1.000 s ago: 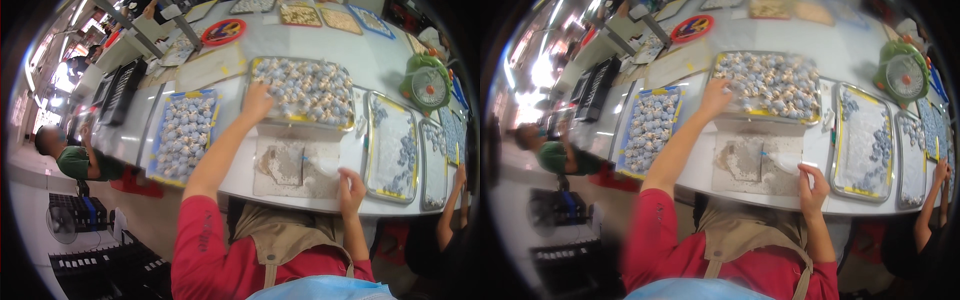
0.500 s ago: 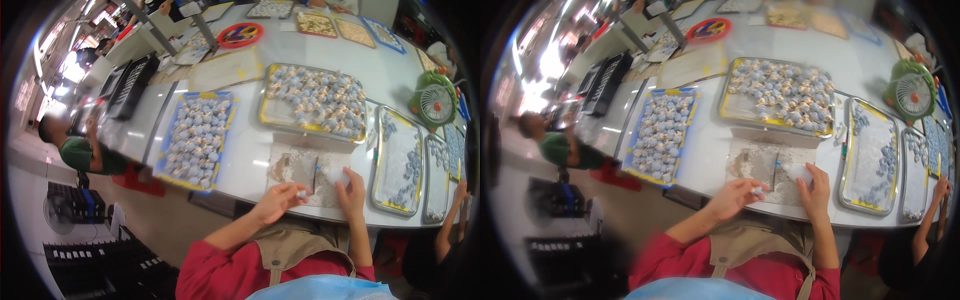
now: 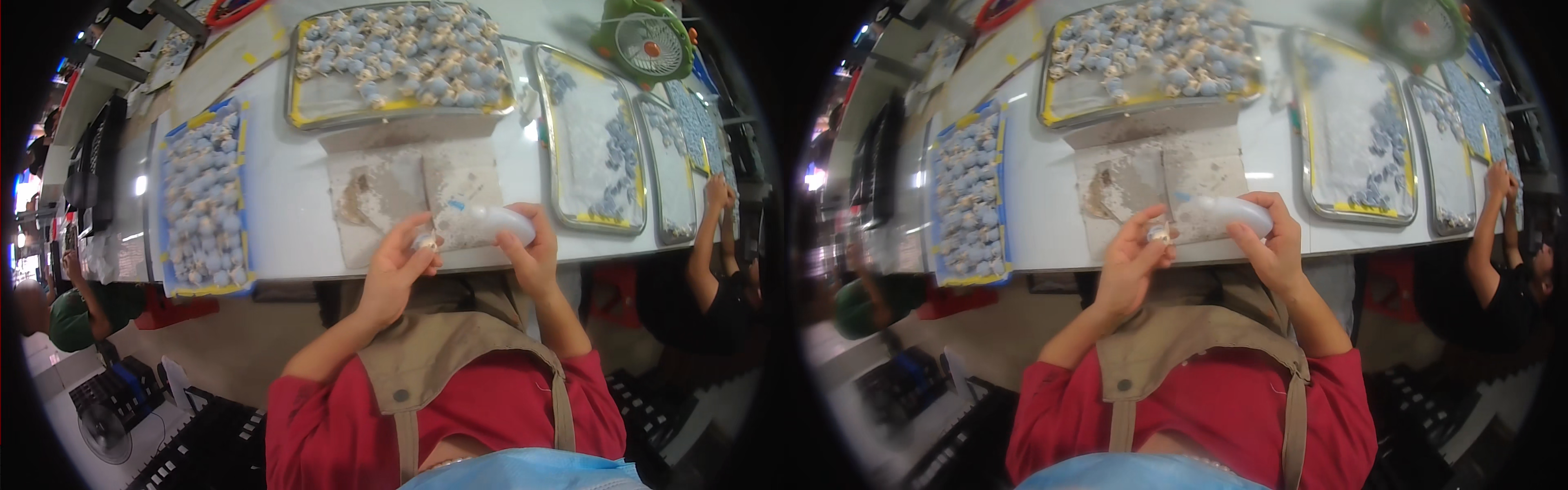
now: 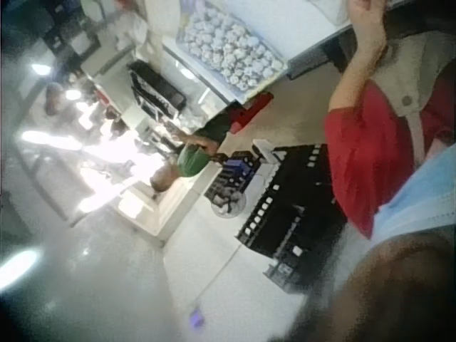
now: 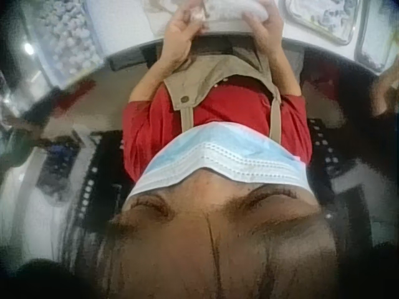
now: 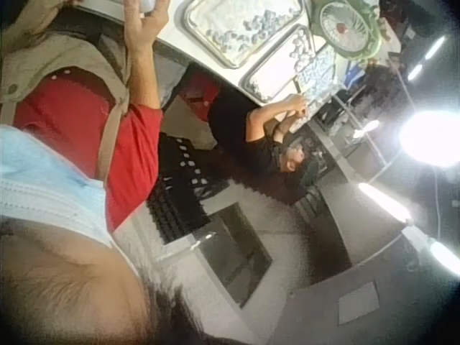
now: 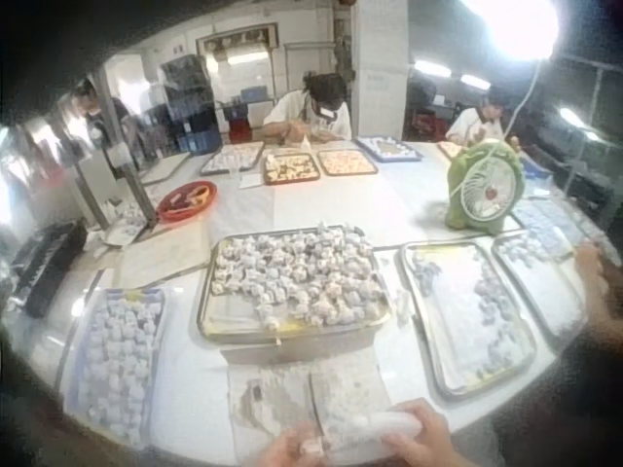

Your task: The person repeatedly picks small blue and white decorative items from a tray, applies a substance from a white squeeze bottle, and places them onto a tray. The person also moves trays around the workspace.

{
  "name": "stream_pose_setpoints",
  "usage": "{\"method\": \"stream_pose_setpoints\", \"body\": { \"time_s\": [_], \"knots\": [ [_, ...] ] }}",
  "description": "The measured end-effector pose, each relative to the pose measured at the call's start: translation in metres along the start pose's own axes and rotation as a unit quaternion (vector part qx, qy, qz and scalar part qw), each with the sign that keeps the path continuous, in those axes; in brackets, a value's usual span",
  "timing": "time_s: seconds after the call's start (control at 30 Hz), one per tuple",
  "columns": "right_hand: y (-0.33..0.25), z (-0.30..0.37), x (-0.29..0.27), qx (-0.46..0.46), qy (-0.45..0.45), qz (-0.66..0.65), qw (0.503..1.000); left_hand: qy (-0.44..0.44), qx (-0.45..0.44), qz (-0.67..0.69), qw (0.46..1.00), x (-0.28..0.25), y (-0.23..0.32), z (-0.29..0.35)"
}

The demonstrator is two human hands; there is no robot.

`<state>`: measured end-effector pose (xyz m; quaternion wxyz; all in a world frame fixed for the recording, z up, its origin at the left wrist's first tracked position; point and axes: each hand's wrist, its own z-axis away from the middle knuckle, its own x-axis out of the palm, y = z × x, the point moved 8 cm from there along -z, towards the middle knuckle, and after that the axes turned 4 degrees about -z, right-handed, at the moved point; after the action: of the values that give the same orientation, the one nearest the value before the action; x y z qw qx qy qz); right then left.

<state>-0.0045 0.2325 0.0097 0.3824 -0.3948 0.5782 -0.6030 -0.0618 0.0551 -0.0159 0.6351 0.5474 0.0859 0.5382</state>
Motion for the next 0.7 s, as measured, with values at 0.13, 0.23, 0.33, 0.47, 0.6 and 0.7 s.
{"method": "stream_pose_setpoints", "body": {
  "time_s": [0.13, 0.23, 0.33, 0.47, 0.6, 0.7],
  "knots": [
    [-0.018, 0.015, -0.005, -0.027, -0.006, -0.037, 0.999, 0.009, 0.013, -0.053, 0.998, -0.001, -0.008, -0.002],
    [-0.037, 0.017, -0.002, -0.105, -0.031, 0.063, 0.992, 0.013, 0.012, -0.093, 0.995, -0.007, -0.012, -0.001],
    [-0.048, 0.019, 0.0, -0.159, -0.024, 0.1, 0.982, 0.028, 0.04, -0.113, 0.992, -0.003, -0.002, 0.003],
    [-0.06, 0.019, 0.006, -0.206, -0.02, 0.181, 0.961, 0.024, 0.059, -0.133, 0.989, -0.005, -0.001, 0.002],
    [-0.069, 0.017, 0.014, -0.229, -0.018, 0.227, 0.946, 0.023, 0.09, -0.155, 0.984, -0.003, 0.004, 0.002],
    [-0.072, 0.016, 0.019, -0.228, -0.014, 0.231, 0.946, 0.022, 0.098, -0.163, 0.981, -0.002, 0.005, 0.003]
  ]
}}
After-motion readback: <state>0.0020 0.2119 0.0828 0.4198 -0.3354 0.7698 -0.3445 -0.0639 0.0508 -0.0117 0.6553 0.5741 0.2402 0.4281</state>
